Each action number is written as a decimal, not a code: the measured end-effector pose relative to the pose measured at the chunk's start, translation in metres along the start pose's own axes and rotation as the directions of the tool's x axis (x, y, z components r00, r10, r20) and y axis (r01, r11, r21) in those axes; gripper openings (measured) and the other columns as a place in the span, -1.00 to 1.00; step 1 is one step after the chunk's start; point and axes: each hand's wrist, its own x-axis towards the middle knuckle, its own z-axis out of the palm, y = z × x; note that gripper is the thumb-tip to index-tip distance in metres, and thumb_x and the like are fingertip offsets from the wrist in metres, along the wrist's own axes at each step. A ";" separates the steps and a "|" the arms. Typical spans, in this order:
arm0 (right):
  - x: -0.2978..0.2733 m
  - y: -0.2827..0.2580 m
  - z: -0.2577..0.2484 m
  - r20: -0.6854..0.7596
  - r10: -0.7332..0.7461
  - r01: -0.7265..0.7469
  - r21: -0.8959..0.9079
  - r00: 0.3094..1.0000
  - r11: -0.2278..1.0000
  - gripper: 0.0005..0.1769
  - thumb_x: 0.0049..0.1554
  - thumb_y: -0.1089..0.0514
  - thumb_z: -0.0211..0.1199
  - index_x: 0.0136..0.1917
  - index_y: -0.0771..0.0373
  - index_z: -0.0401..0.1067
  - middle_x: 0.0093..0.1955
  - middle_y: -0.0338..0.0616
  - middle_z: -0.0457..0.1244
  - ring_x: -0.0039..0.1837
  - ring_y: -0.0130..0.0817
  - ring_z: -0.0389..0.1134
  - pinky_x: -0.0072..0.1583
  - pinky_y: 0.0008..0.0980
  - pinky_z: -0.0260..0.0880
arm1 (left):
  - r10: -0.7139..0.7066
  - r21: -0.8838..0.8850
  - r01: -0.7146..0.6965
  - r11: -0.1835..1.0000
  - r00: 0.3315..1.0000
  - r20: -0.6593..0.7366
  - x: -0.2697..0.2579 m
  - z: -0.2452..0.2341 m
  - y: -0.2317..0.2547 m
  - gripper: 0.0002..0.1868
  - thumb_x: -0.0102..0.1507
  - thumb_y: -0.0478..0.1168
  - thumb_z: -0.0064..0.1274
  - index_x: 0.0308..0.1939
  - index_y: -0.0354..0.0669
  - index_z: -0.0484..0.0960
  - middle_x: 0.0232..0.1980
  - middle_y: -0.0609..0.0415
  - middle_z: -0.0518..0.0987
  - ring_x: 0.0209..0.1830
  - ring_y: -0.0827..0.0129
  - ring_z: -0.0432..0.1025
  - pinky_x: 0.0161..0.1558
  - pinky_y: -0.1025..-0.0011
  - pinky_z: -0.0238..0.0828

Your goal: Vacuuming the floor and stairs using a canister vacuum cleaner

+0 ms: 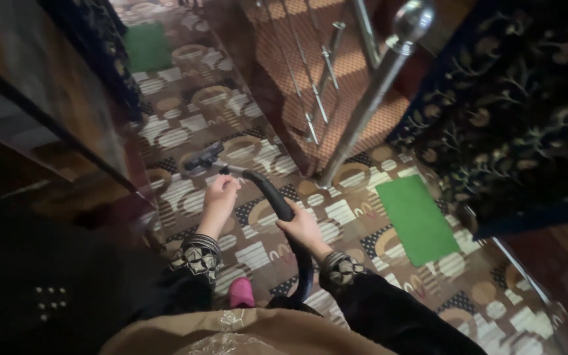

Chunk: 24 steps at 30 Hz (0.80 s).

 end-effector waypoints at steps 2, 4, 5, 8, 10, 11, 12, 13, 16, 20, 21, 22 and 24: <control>-0.019 0.025 -0.025 -0.029 0.053 -0.054 -0.032 0.998 0.998 -0.23 -0.12 -0.15 0.47 0.37 -0.11 0.41 0.12 0.06 0.40 0.23 0.00 0.41 0.21 -0.09 0.45 | 0.006 0.016 -0.007 1.000 0.999 0.053 -0.036 0.012 0.018 -0.71 0.22 0.09 -0.05 -0.11 0.21 0.69 -0.26 0.15 0.70 -0.07 0.22 0.58 0.01 0.29 0.48; -0.045 0.050 -0.053 -0.045 0.085 -0.087 -0.027 0.995 0.996 -0.22 -0.17 -0.21 0.51 0.32 -0.11 0.46 0.06 0.00 0.43 0.16 -0.09 0.46 0.14 -0.13 0.47 | 0.010 0.047 -0.014 0.999 0.997 0.080 -0.076 0.021 0.038 -0.72 0.26 0.07 -0.09 -0.09 0.24 0.69 -0.23 0.23 0.71 -0.04 0.28 0.57 0.05 0.34 0.45; -0.062 0.058 -0.067 -0.058 0.095 -0.097 -0.025 0.994 0.995 -0.22 -0.17 -0.21 0.51 0.32 -0.11 0.46 0.06 0.00 0.43 0.16 -0.09 0.46 0.14 -0.13 0.47 | 0.018 0.047 -0.022 0.999 0.995 0.094 -0.073 0.041 0.024 -0.72 0.26 0.07 -0.09 -0.09 0.24 0.69 -0.23 0.23 0.71 -0.04 0.28 0.57 0.05 0.34 0.45; -0.108 0.082 -0.112 -0.043 0.123 -0.122 0.028 0.991 0.992 -0.40 -0.15 -0.08 0.50 0.19 -0.03 0.55 -0.15 0.04 0.45 -0.05 -0.10 0.52 -0.03 -0.18 0.50 | 0.096 -0.014 -0.095 0.995 0.988 0.123 -0.090 0.082 0.014 -0.76 0.24 0.05 -0.02 -0.14 0.18 0.70 -0.29 0.17 0.69 -0.05 0.27 0.56 0.06 0.33 0.45; -0.138 0.104 -0.136 -0.032 0.101 -0.095 0.145 0.994 0.985 -0.42 -0.15 0.06 0.50 0.17 0.11 0.55 -0.31 0.02 0.42 -0.27 -0.21 0.50 -0.19 -0.31 0.47 | 0.118 -0.028 -0.114 0.993 0.972 0.204 -0.139 0.078 0.043 -0.72 0.28 0.02 -0.07 -0.13 0.06 0.68 -0.19 -0.01 0.69 0.05 0.14 0.54 0.12 0.21 0.43; -0.143 0.125 -0.148 -0.032 0.110 -0.104 0.145 0.993 0.984 -0.42 -0.15 0.06 0.50 0.17 0.11 0.55 -0.31 0.02 0.42 -0.27 -0.21 0.50 -0.19 -0.31 0.47 | 0.113 -0.027 -0.110 0.994 0.971 0.212 -0.149 0.085 0.049 -0.72 0.28 0.02 -0.07 -0.13 0.06 0.68 -0.19 -0.01 0.69 0.05 0.14 0.54 0.12 0.21 0.43; -0.149 0.143 -0.157 -0.031 0.090 -0.086 0.114 0.995 0.990 -0.39 -0.15 0.06 0.52 0.20 0.11 0.54 -0.26 0.08 0.42 -0.22 -0.14 0.51 -0.16 -0.28 0.47 | 0.095 0.047 -0.110 0.993 0.964 0.248 -0.160 0.089 0.053 -0.70 0.30 0.06 -0.12 -0.06 0.15 0.67 -0.04 0.02 0.67 0.15 0.11 0.50 0.19 0.18 0.39; -0.153 0.161 -0.166 -0.029 0.070 -0.067 0.083 0.997 0.994 -0.36 -0.14 0.05 0.54 0.24 0.11 0.53 -0.21 0.15 0.42 -0.16 -0.07 0.52 -0.13 -0.24 0.47 | 0.075 0.120 -0.112 0.986 0.956 0.283 -0.169 0.092 0.057 -0.67 0.32 0.09 -0.17 0.01 0.23 0.66 0.10 0.04 0.65 0.25 0.09 0.46 0.26 0.16 0.35; -0.193 0.173 -0.188 -0.013 0.099 -0.097 0.109 0.995 0.989 -0.42 -0.13 0.07 0.54 0.16 0.20 0.55 -0.19 0.24 0.40 -0.19 -0.02 0.49 -0.15 -0.20 0.46 | 0.004 0.098 -0.038 0.994 0.946 0.326 -0.204 0.098 0.074 -0.68 0.27 0.16 -0.08 -0.02 0.29 0.66 0.14 0.21 0.64 0.27 0.22 0.45 0.28 0.25 0.36; -0.188 0.238 -0.187 -0.019 0.136 -0.131 0.171 0.991 0.977 -0.38 -0.18 0.13 0.56 0.18 0.17 0.54 -0.25 0.10 0.39 -0.26 -0.15 0.50 -0.17 -0.28 0.50 | 0.053 0.096 -0.089 0.991 0.942 0.332 -0.199 0.114 0.057 -0.68 0.26 0.09 -0.06 -0.05 0.17 0.69 0.10 0.08 0.66 0.23 0.16 0.48 0.28 0.23 0.37; -0.188 0.239 -0.183 -0.021 0.134 -0.128 0.194 0.991 0.973 -0.39 -0.17 0.15 0.56 0.18 0.19 0.54 -0.25 0.13 0.39 -0.26 -0.12 0.51 -0.18 -0.27 0.50 | 0.047 0.105 -0.088 0.990 0.938 0.343 -0.201 0.112 0.059 -0.69 0.26 0.06 -0.07 -0.07 0.17 0.71 0.07 0.09 0.67 0.18 0.17 0.50 0.26 0.23 0.39; -0.186 0.238 -0.177 -0.023 0.128 -0.120 0.218 0.991 0.969 -0.40 -0.16 0.17 0.56 0.18 0.22 0.55 -0.25 0.15 0.39 -0.26 -0.09 0.51 -0.19 -0.26 0.49 | 0.043 0.116 -0.089 0.989 0.936 0.350 -0.201 0.107 0.060 -0.70 0.26 0.04 -0.08 -0.10 0.17 0.72 0.03 0.09 0.68 0.13 0.18 0.53 0.24 0.24 0.41; -0.168 0.238 -0.156 -0.032 0.081 -0.074 0.160 0.996 0.984 -0.32 -0.17 0.12 0.57 0.25 0.19 0.52 -0.13 0.21 0.39 -0.12 0.03 0.49 -0.11 -0.17 0.48 | 0.039 0.064 -0.064 0.996 0.944 0.329 -0.187 0.114 0.045 -0.71 0.24 0.01 -0.06 -0.11 0.09 0.71 -0.04 0.06 0.69 0.03 0.20 0.56 0.19 0.24 0.43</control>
